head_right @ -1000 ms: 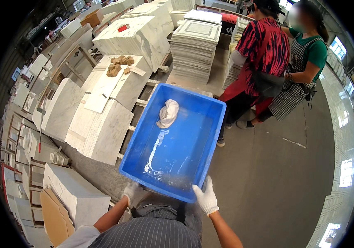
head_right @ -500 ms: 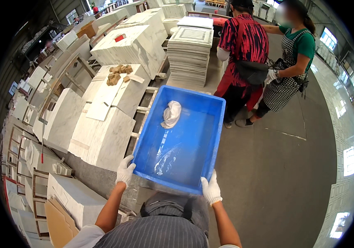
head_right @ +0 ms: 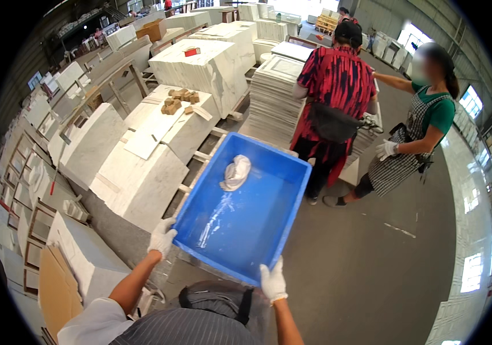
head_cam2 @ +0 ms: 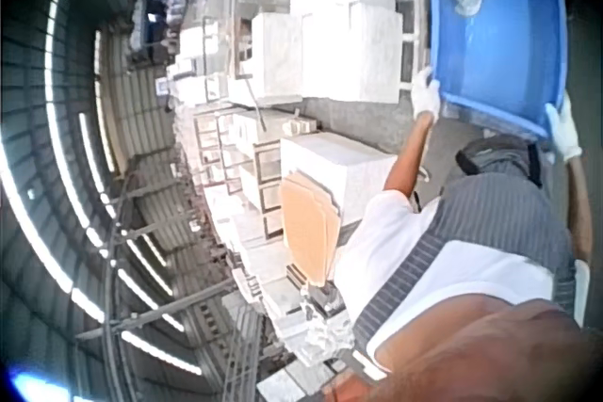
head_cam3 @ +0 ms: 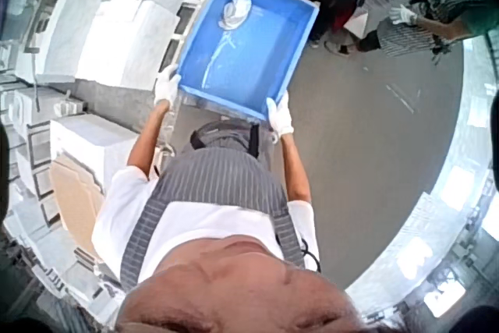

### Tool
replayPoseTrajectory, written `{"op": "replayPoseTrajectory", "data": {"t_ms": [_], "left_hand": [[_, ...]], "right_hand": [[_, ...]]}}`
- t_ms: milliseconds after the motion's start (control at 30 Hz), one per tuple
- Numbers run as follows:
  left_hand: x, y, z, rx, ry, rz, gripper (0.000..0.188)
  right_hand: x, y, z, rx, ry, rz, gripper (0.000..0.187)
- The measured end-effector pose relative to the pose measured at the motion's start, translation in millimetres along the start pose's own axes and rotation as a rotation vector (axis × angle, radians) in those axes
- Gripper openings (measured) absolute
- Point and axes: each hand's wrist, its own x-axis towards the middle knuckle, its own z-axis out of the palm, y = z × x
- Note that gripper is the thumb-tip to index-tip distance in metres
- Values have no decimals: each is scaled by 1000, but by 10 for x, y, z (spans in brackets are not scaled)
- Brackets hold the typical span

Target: The person picks up square tiles from a pallet and places them onto the floor in a grid pattern. The person handles the tiles one at a time, aligning them with previously laid tiles to form a continuous tiled surface.

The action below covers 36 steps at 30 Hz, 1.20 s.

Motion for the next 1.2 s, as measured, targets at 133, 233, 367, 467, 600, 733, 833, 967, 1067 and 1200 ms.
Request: {"op": "replayPoseTrajectory", "data": {"t_ms": [133, 233, 367, 467, 600, 733, 833, 967, 1067, 1200], "left_hand": [[-80, 219, 72, 317, -47, -30, 38], [-331, 1285, 318, 743, -33, 64, 35], [-700, 2541, 1044, 859, -341, 216, 37], [-1134, 3361, 1815, 1086, -779, 459, 38], [-1934, 4553, 2660, 1106, -1205, 781, 35], [-2790, 5527, 2974, 1083, -1315, 1164, 16], [-3139, 6059, 3013, 1023, -1241, 1419, 16], [-3517, 6353, 3170, 935, -1216, 1537, 16], [-3751, 6448, 3388, 884, -1233, 1610, 16], [-3955, 6525, 3671, 851, -1264, 1659, 15]], "right_hand": [[67, 187, -259, -61, -133, -33, 84], [40, 107, -720, -17, -274, -99, 82], [-45, 568, -1330, 37, -213, -87, 78], [-185, 1041, -1804, 82, -203, -1, 75], [-465, 1988, -2408, -71, -124, 70, 78], [-918, 3106, -2862, -207, -135, 267, 78], [-1258, 3862, -3067, -213, -128, 417, 78], [-1517, 4409, -3055, -176, -177, 497, 78], [-1608, 4502, -3057, -50, -213, 564, 79], [-1739, 4833, -3104, 124, -146, 558, 76]]}}
